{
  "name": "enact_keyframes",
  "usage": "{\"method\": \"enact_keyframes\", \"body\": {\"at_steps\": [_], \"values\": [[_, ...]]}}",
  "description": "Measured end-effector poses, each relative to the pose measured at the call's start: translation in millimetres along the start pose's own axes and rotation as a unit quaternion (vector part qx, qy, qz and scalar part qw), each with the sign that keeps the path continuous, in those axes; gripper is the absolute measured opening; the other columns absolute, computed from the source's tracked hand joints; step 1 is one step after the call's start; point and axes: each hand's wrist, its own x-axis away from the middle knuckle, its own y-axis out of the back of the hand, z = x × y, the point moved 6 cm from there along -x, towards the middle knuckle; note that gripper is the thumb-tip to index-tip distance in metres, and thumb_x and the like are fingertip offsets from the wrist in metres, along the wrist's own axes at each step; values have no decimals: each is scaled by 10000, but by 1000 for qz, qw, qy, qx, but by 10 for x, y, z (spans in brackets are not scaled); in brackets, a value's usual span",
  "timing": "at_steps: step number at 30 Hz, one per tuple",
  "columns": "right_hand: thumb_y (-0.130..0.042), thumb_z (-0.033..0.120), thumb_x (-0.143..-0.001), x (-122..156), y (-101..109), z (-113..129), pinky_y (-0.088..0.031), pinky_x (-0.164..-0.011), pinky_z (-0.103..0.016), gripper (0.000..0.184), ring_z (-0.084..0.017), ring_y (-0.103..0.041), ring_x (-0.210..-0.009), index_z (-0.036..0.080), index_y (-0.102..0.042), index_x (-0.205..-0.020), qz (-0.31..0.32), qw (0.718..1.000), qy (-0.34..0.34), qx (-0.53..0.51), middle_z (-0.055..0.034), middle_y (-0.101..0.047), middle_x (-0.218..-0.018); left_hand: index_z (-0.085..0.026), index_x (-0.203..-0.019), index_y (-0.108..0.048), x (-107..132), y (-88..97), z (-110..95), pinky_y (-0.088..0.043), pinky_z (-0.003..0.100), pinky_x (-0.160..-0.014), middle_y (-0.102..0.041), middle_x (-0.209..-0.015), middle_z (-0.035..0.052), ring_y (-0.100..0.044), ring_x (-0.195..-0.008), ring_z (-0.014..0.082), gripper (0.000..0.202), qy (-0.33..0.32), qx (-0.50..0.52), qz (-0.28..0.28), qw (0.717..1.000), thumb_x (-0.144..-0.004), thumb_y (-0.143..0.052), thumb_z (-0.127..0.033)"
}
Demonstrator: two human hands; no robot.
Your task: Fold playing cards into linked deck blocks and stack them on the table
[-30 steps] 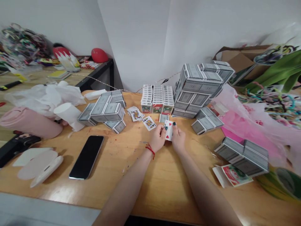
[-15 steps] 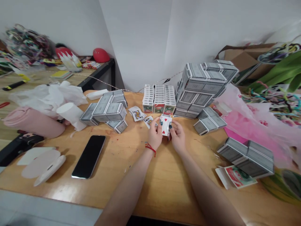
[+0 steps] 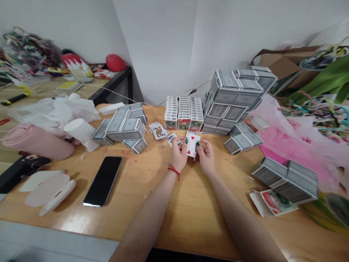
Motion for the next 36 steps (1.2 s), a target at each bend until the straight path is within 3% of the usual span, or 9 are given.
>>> {"method": "enact_keyframes", "body": {"at_steps": [8, 20, 36], "values": [[-497, 370, -761, 3, -19, 14, -328, -332, -216, 360, -103, -438, -332, 243, -368, -1072, 9, 1000, 5, 1, 80, -486, -506, -198, -1070, -379, 15, -16, -44, -414, 183, -429, -562, -653, -13, -529, -478, 86, 275, -3, 11, 2, 1000, -827, -428, -315], [-514, 402, -756, 12, -32, 5, -347, -328, -197, 332, -94, -446, -317, 251, -363, -1010, 17, 1000, 0, -18, 104, -488, -481, -192, -1021, -407, 9, 15, 13, -356, 180, -399, -520, -579, -28, -485, -435, 84, 238, -8, -30, -27, 999, -831, -413, -334], [-513, 415, -753, 22, -55, -22, -344, -321, -206, 332, -100, -438, -318, 248, -390, -1012, 28, 999, -12, -19, 102, -463, -476, -193, -1016, -400, -8, 33, 3, -349, 165, -405, -474, -538, -59, -456, -420, 69, 221, -12, -3, -28, 1000, -808, -429, -262]]}}
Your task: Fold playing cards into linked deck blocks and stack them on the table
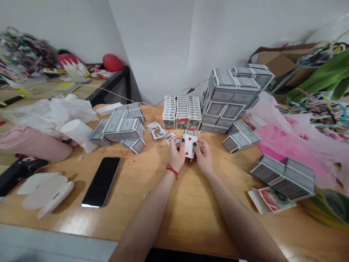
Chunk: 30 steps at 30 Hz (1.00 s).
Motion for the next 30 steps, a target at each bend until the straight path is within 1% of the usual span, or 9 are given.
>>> {"method": "enact_keyframes", "body": {"at_steps": [12, 20, 23, 25, 28, 30], "values": [[-505, 422, -755, 3, -10, -17, -353, -319, -215, 337, -104, -445, -314, 241, -382, -1012, 9, 1000, -5, 10, 98, -477, -477, -192, -994, -388, 2, 5, -9, -376, 168, -414, -499, -570, -50, -484, -442, 74, 211, 2, 3, -9, 1000, -811, -428, -289], [-518, 396, -745, -1, -4, -16, -364, -312, -212, 314, -101, -450, -308, 238, -400, -990, 0, 1000, -8, 2, 95, -490, -480, -190, -986, -417, -7, 18, 15, -355, 168, -419, -477, -578, -51, -446, -439, 66, 210, 11, 8, -14, 1000, -792, -446, -265], [-531, 377, -733, -15, 29, -31, -369, -315, -213, 312, -100, -454, -319, 233, -415, -985, -11, 1000, -8, -14, 88, -506, -502, -194, -1025, -443, -19, 8, 22, -335, 173, -421, -472, -584, -50, -413, -431, 62, 248, 23, 21, 7, 999, -780, -435, -230], [-537, 367, -725, -24, 51, -44, -373, -318, -213, 310, -95, -450, -326, 227, -428, -979, -19, 1000, -12, -21, 86, -508, -514, -188, -1032, -472, -34, -9, 20, -338, 180, -437, -494, -604, -39, -422, -456, 69, 278, 37, 38, 30, 998, -757, -436, -205], [-540, 358, -720, -30, 63, -50, -368, -311, -203, 296, -83, -430, -324, 222, -446, -966, -23, 999, -17, -24, 90, -491, -506, -165, -946, -522, -57, -34, 19, -372, 193, -493, -557, -684, -6, -484, -552, 89, 239, 59, 69, 61, 994, -719, -453, -191], [-537, 354, -724, -28, 63, -42, -360, -302, -198, 277, -78, -416, -318, 221, -455, -953, -23, 999, -17, -20, 93, -479, -496, -160, -886, -519, -66, -48, 30, -375, 193, -500, -571, -703, -3, -490, -566, 90, 191, 73, 86, 78, 991, -707, -461, -193]]}}
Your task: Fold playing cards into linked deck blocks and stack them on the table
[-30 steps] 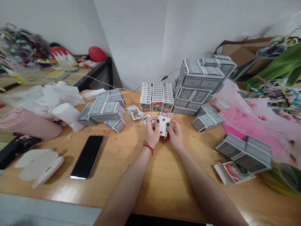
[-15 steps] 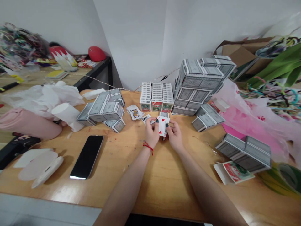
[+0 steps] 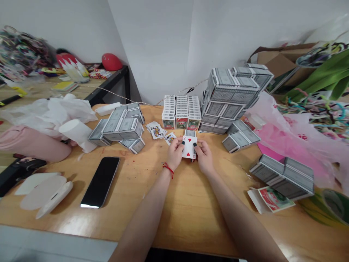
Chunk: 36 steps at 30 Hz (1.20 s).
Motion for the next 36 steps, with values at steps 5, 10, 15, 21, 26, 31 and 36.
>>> {"method": "enact_keyframes", "body": {"at_steps": [5, 10, 15, 21, 26, 31, 36], "values": [[-531, 336, -731, 9, 21, 18, -328, -290, -183, 234, -71, -397, -315, 225, -481, -930, -10, 1000, 2, 10, 95, -459, -470, -169, -811, -480, -9, -22, 42, -329, 172, -446, -505, -591, -46, -422, -477, 66, 120, 10, 14, 23, 1000, -694, -490, -195], [-524, 330, -731, 2, 20, 14, -339, -303, -186, 265, -76, -416, -339, 237, -495, -978, -5, 1000, 3, 0, 82, -493, -500, -172, -777, -473, -2, -33, 45, -327, 175, -446, -471, -564, -53, -406, -467, 66, 80, 14, 21, 16, 1000, -705, -489, -204], [-534, 338, -716, -14, 24, -4, -352, -331, -190, 244, -82, -434, -364, 238, -493, -935, -14, 1000, -7, -2, 77, -505, -515, -177, -782, -474, 18, -45, 23, -319, 180, -445, -468, -579, -50, -398, -469, 68, 72, 6, 6, 3, 1000, -717, -473, -209], [-543, 333, -694, -32, 49, -47, -348, -356, -191, 239, -85, -439, -398, 229, -511, -907, -25, 1000, -16, -5, 73, -518, -540, -178, -796, -474, 46, -53, -19, -295, 173, -422, -415, -542, -60, -359, -447, 64, 80, -7, -23, -21, 999, -720, -449, -190], [-559, 303, -668, -47, 55, -72, -341, -386, -186, 196, -77, -430, -422, 222, -527, -844, -33, 999, -17, -31, 75, -520, -563, -179, -773, -461, 50, -52, -23, -276, 167, -415, -384, -527, -63, -345, -444, 61, 66, -12, -41, -16, 999, -717, -429, -164], [-553, 274, -649, -62, 49, -90, -356, -431, -191, 188, -76, -432, -461, 214, -561, -828, -28, 998, -17, -61, 61, -551, -622, -182, -767, -456, 58, -61, -33, -287, 173, -431, -400, -544, -58, -355, -461, 68, 65, -27, -59, -6, 998, -724, -413, -159], [-558, 255, -625, -78, 78, -124, -344, -439, -195, 191, -78, -423, -476, 210, -579, -809, -36, 996, -22, -77, 55, -547, -632, -187, -770, -448, 63, -74, -38, -313, 180, -457, -432, -582, -51, -385, -494, 75, 76, -34, -64, 0, 997, -725, -401, -147]]}}
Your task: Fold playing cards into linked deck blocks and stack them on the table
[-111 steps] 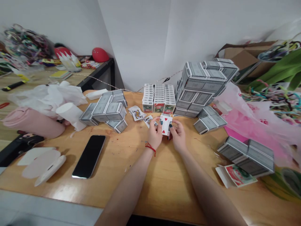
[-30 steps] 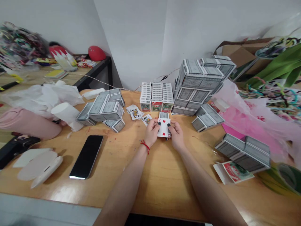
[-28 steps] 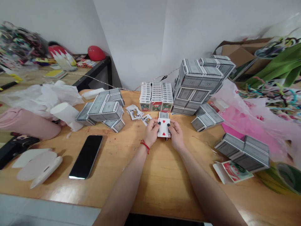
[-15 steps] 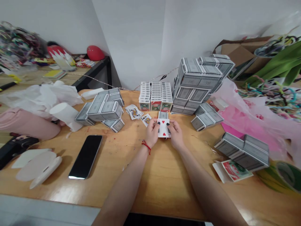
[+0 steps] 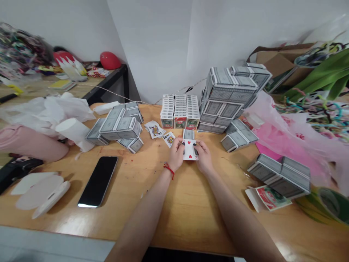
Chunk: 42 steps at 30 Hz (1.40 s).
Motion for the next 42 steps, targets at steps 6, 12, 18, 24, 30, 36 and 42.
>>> {"method": "enact_keyframes", "body": {"at_steps": [6, 12, 18, 24, 30, 36, 42], "values": [[-563, 241, -599, -7, 18, -11, -332, -449, -200, 142, -81, -415, -472, 206, -573, -737, -6, 1000, -6, -17, 60, -528, -589, -186, -758, -447, 6, -14, -15, -311, 182, -462, -448, -599, -47, -389, -507, 77, 74, -10, 10, 8, 1000, -722, -401, -141], [-558, 225, -588, 19, -7, 8, -331, -473, -202, 113, -81, -427, -495, 198, -590, -694, -8, 999, -15, -32, 52, -550, -601, -184, -730, -458, 16, -1, -31, -302, 184, -465, -422, -586, -46, -370, -502, 77, 87, -13, 11, -10, 1000, -705, -397, -128], [-552, 237, -581, 35, -29, 40, -333, -477, -214, 114, -90, -438, -490, 202, -592, -682, 0, 999, -33, -23, 43, -568, -616, -179, -693, -473, 41, 2, -88, -337, 188, -524, -474, -657, -22, -429, -597, 92, 106, -19, -3, -47, 999, -697, -384, -122], [-539, 222, -589, 70, -74, 40, -357, -480, -227, 73, -111, -454, -515, 206, -579, -648, 12, 998, -58, -24, 30, -563, -611, -171, -634, -497, -4, 29, -96, -340, 197, -535, -485, -639, -14, -428, -587, 93, 136, -28, 9, -34, 999, -687, -379, -127], [-505, 237, -606, 74, -112, 18, -418, -501, -253, 157, -136, -517, -584, 208, -623, -705, 64, 993, -78, -63, 11, -590, -695, -163, -636, -546, -75, 101, -50, -313, 187, -482, -503, -627, -19, -410, -533, 79, 128, 1, 10, 9, 1000, -677, -424, -158], [-562, 337, -647, 49, -82, -5, -456, -550, -279, 206, -158, -564, -633, 194, -656, -761, 57, 993, -93, -52, -19, -636, -721, -164, -676, -591, -103, 145, -38, -341, 183, -498, -563, -680, -8, -449, -563, 82, 126, -4, -14, 37, 999, -680, -466, -175], [-684, 350, -581, 27, -70, -47, -465, -596, -280, 365, -135, -558, -636, 212, -630, -915, 38, 997, -61, 6, -1, -643, -782, -171, -731, -631, -161, 214, 55, -372, 193, -530, -612, -749, 12, -492, -604, 97, 155, 2, -55, 58, 997, -708, -479, -191]]}}
